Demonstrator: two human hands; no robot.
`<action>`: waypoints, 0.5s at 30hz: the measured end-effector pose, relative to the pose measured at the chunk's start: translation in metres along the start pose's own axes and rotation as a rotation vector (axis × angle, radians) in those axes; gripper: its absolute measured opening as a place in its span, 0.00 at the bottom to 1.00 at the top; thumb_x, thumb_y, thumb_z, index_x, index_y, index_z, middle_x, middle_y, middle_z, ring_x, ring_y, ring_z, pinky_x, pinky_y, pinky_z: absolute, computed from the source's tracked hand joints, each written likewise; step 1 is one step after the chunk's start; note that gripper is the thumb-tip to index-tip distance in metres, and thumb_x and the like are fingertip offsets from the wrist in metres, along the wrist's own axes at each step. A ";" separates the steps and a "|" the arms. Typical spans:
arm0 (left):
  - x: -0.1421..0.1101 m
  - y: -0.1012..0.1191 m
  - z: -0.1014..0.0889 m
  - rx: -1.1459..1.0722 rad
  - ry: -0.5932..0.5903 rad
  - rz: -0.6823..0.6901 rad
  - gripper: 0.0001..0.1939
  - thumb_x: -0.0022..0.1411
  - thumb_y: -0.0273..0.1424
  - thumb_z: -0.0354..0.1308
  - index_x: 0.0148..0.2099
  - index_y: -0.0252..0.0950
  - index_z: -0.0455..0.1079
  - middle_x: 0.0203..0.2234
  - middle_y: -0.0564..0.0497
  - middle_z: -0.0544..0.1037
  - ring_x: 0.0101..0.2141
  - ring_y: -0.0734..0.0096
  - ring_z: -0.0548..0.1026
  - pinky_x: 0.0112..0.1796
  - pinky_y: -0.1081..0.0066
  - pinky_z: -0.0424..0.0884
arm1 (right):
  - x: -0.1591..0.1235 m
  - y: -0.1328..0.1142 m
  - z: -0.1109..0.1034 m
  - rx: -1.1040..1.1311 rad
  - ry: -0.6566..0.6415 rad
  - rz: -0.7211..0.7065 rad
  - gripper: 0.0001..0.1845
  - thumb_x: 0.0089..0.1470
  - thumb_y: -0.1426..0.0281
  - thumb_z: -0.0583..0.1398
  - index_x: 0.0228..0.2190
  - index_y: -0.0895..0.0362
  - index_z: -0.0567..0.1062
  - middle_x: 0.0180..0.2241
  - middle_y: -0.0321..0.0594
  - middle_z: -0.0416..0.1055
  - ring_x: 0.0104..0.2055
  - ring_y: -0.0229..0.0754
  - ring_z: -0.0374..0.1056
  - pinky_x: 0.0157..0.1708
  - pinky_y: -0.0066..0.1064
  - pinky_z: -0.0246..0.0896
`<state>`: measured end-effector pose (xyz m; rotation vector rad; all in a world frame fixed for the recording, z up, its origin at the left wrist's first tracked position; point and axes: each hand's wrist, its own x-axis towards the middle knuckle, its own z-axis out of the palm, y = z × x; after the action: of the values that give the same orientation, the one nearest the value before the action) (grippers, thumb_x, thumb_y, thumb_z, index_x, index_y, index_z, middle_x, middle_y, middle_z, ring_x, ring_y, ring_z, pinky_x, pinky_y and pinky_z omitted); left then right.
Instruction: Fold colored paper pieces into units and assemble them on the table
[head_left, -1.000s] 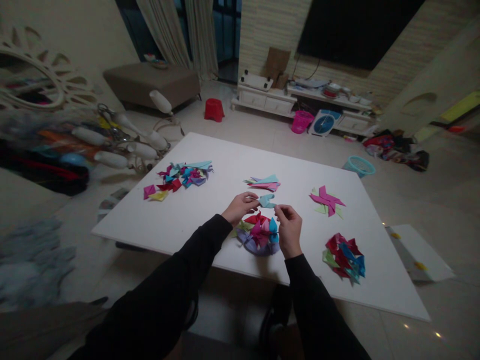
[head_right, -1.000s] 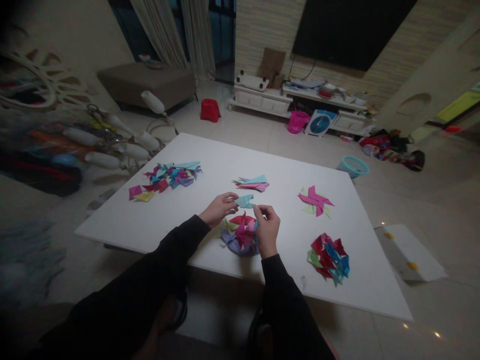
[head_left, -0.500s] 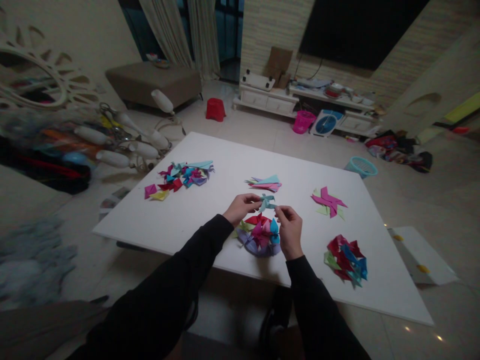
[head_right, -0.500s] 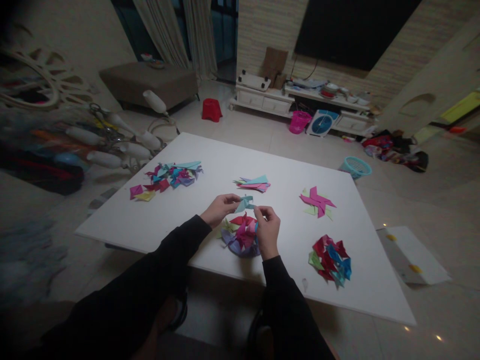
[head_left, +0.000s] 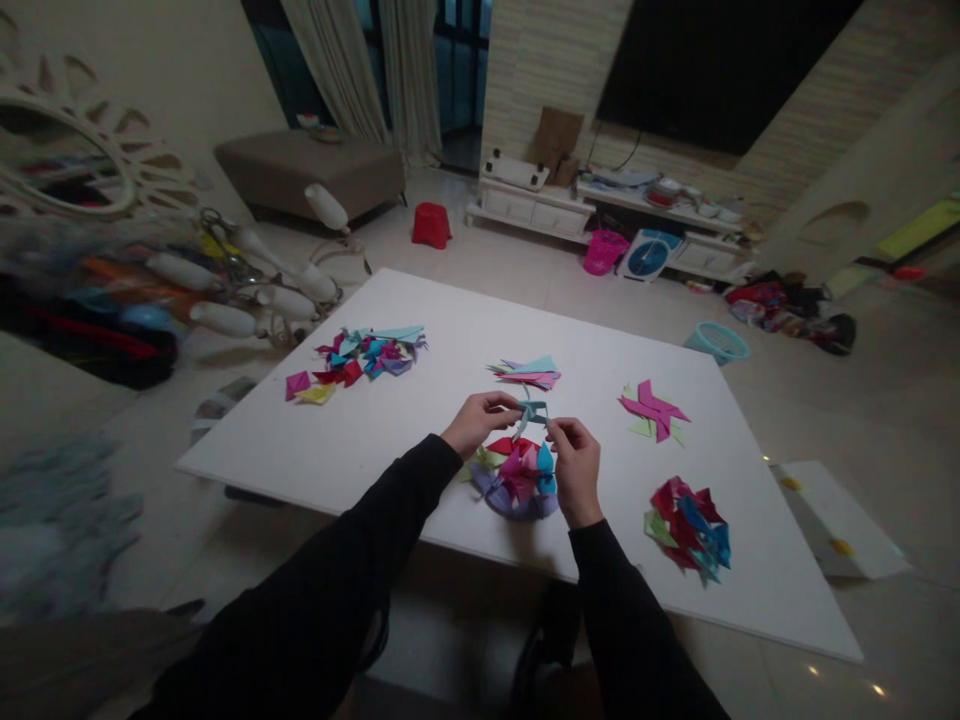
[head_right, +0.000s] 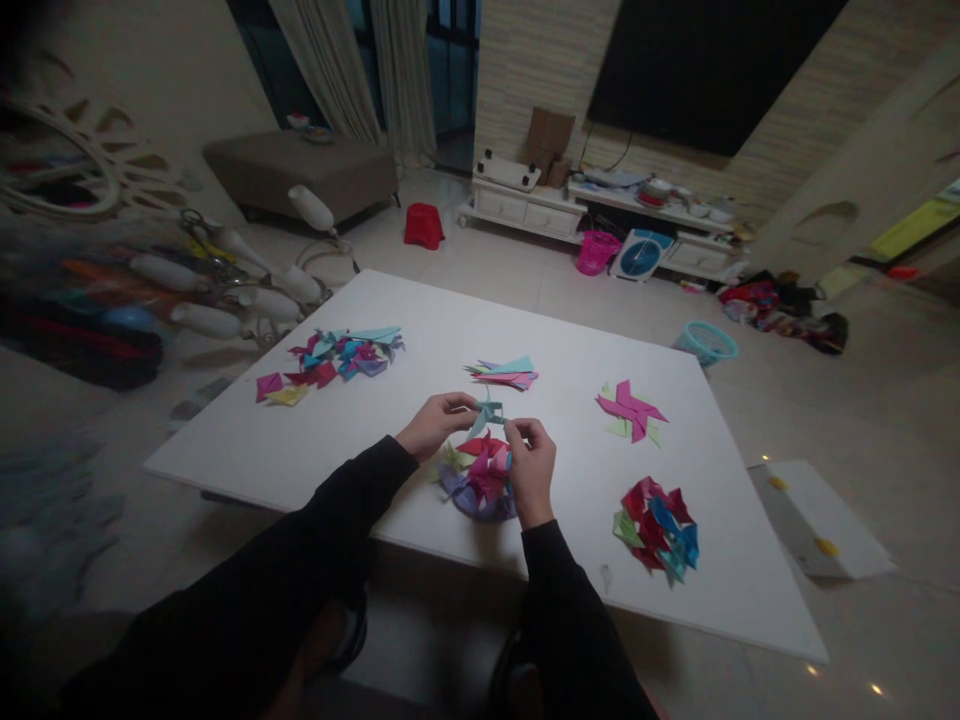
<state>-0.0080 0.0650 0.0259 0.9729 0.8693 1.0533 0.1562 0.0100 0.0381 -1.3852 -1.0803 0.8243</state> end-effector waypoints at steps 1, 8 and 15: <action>0.000 0.001 0.000 0.001 0.003 0.005 0.18 0.43 0.36 0.74 0.33 0.31 0.75 0.26 0.50 0.78 0.28 0.73 0.74 0.32 0.72 0.66 | 0.000 0.000 0.000 -0.001 -0.004 -0.001 0.12 0.51 0.60 0.64 0.27 0.57 0.75 0.26 0.35 0.70 0.31 0.40 0.65 0.32 0.32 0.58; -0.003 0.009 0.002 0.201 0.009 0.142 0.17 0.45 0.37 0.73 0.33 0.30 0.77 0.21 0.53 0.75 0.23 0.77 0.68 0.26 0.75 0.62 | 0.001 0.006 0.000 0.031 0.015 -0.003 0.09 0.49 0.65 0.62 0.34 0.56 0.76 0.35 0.38 0.74 0.39 0.44 0.68 0.36 0.34 0.62; -0.007 0.010 0.003 0.429 -0.029 0.314 0.11 0.52 0.36 0.69 0.33 0.32 0.78 0.30 0.49 0.77 0.27 0.75 0.71 0.28 0.75 0.66 | -0.002 -0.003 -0.004 0.009 -0.065 -0.081 0.15 0.49 0.69 0.59 0.40 0.56 0.78 0.44 0.43 0.76 0.49 0.49 0.69 0.45 0.39 0.62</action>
<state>-0.0097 0.0590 0.0372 1.5187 0.9591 1.1349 0.1584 0.0066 0.0408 -1.3064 -1.1742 0.8193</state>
